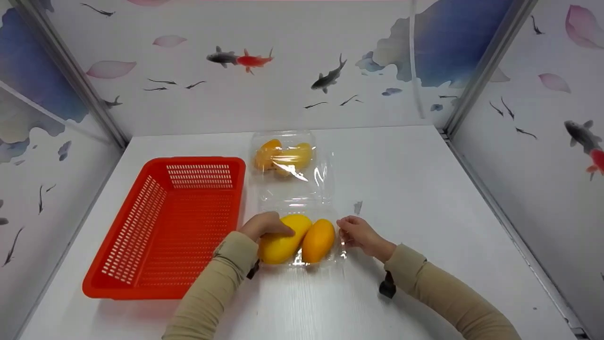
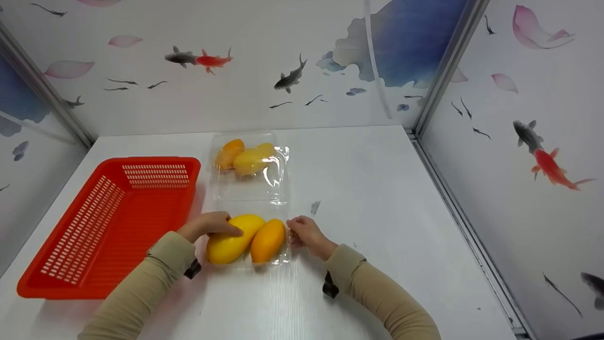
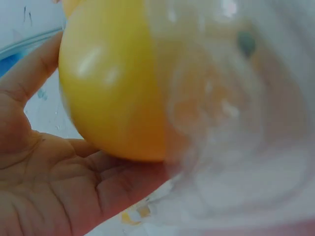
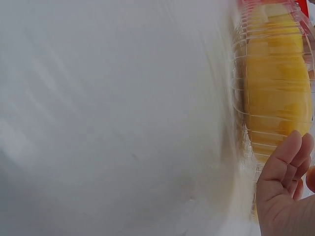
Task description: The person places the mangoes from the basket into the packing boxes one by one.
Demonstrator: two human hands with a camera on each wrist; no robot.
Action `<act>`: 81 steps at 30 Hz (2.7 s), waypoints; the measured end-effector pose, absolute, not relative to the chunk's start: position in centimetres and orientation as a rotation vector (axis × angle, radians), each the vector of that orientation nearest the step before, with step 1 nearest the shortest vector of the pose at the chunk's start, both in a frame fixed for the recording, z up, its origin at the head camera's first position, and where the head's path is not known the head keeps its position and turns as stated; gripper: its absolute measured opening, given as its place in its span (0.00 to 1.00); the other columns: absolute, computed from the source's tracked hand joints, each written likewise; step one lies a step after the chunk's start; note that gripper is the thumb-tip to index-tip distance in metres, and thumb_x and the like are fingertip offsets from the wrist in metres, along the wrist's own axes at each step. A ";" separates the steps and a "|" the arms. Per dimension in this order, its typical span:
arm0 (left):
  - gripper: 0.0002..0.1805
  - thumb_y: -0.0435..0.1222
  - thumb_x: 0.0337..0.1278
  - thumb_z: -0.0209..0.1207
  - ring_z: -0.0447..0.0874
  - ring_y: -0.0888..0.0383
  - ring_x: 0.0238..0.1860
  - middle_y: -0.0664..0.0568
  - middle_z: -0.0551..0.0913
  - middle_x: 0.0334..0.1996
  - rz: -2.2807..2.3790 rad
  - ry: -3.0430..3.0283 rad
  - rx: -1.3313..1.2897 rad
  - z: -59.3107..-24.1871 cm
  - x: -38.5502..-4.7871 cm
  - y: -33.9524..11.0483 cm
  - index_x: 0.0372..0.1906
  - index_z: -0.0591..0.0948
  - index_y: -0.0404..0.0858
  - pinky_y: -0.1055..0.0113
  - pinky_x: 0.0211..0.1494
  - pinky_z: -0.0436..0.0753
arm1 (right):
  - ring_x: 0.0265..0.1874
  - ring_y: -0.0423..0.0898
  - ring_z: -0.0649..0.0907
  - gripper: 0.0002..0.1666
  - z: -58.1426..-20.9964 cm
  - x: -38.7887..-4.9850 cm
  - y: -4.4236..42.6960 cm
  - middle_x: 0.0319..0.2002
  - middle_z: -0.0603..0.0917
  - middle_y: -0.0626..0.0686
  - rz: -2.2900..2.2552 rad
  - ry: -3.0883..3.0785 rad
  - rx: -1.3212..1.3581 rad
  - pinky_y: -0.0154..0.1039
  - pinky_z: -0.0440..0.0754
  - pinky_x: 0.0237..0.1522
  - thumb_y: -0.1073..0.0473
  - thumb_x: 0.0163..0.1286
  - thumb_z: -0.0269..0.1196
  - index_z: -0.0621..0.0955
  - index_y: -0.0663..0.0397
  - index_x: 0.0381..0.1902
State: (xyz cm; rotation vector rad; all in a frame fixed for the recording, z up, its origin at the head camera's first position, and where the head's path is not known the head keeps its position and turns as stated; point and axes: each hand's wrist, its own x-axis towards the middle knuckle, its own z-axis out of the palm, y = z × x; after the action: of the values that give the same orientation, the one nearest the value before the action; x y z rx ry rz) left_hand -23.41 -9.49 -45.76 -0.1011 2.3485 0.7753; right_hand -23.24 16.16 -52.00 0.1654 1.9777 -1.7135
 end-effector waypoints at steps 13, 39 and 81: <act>0.42 0.44 0.56 0.56 0.53 0.43 0.68 0.39 0.52 0.69 1.133 2.525 -0.155 -44.6 -20.3 -8.5 0.70 0.50 0.35 0.49 0.68 0.54 | 0.24 0.44 0.72 0.19 -52.0 -23.3 16.0 0.27 0.72 0.51 -1.692 1.982 0.202 0.33 0.79 0.29 0.53 0.69 0.53 0.69 0.64 0.48; 0.21 0.38 0.67 0.41 0.71 0.46 0.56 0.39 0.70 0.59 1.562 2.641 -0.617 -50.8 -19.1 -11.1 0.61 0.66 0.32 0.54 0.63 0.67 | 0.22 0.44 0.72 0.14 -51.4 -23.8 16.6 0.25 0.72 0.50 -1.660 2.028 0.165 0.32 0.77 0.28 0.55 0.69 0.53 0.70 0.61 0.43; 0.17 0.36 0.67 0.38 0.72 0.48 0.46 0.39 0.75 0.48 1.561 2.578 -0.627 -51.4 -20.6 -11.2 0.50 0.71 0.30 0.57 0.58 0.72 | 0.57 0.56 0.70 0.28 -48.8 -31.4 15.6 0.60 0.69 0.62 -1.849 2.017 0.253 0.45 0.69 0.60 0.57 0.69 0.50 0.62 0.56 0.66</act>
State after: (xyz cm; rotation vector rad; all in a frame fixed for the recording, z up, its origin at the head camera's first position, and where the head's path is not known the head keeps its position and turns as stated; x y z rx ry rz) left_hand -20.60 -11.18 -51.40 -0.6267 2.5780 1.5611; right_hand -31.37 15.64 -48.78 0.2531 2.0172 -1.8487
